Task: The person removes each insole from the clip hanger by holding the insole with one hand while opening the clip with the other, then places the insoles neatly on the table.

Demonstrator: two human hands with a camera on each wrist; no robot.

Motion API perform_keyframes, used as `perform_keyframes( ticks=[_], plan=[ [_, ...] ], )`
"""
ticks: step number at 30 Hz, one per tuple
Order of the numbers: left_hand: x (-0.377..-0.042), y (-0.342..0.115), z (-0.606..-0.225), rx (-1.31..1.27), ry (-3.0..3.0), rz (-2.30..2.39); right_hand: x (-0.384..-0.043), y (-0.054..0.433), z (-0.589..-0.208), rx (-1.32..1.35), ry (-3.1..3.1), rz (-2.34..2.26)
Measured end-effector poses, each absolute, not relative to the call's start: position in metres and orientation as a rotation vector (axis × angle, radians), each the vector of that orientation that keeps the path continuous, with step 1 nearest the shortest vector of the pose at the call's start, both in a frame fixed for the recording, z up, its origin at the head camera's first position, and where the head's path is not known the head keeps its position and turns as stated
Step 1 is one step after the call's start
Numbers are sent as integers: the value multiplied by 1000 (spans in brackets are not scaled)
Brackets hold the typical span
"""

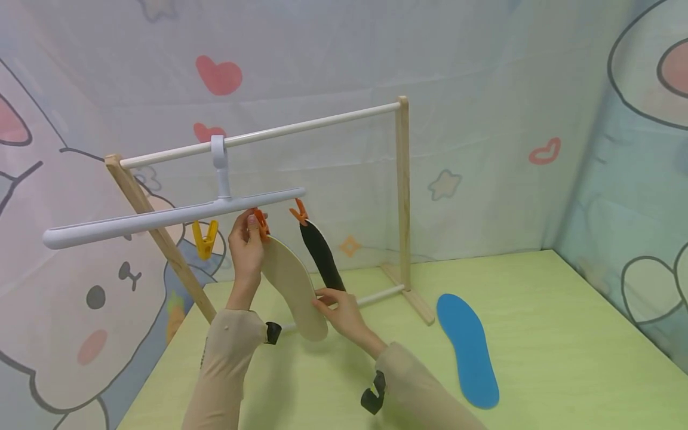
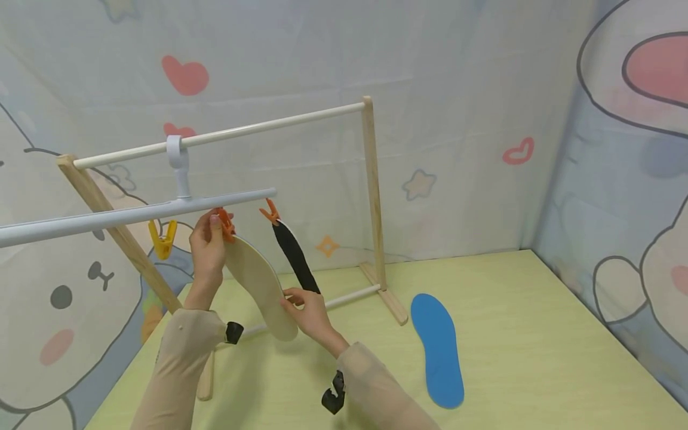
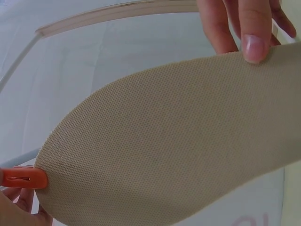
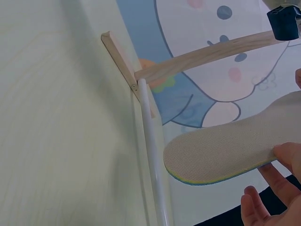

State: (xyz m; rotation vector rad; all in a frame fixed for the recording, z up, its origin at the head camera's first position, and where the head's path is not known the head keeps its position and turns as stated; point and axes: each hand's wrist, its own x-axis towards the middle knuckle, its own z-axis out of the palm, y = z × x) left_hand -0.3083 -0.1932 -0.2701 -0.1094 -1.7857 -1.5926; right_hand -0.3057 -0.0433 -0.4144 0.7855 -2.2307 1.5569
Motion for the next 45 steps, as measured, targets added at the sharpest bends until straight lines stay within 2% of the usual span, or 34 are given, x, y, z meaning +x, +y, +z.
perform_keyframes(
  ticks=[45],
  plan=[
    [-314,-192,-267,-42,-1714,-1666,-302,-44,-419,792,-2182,1615]
  ],
)
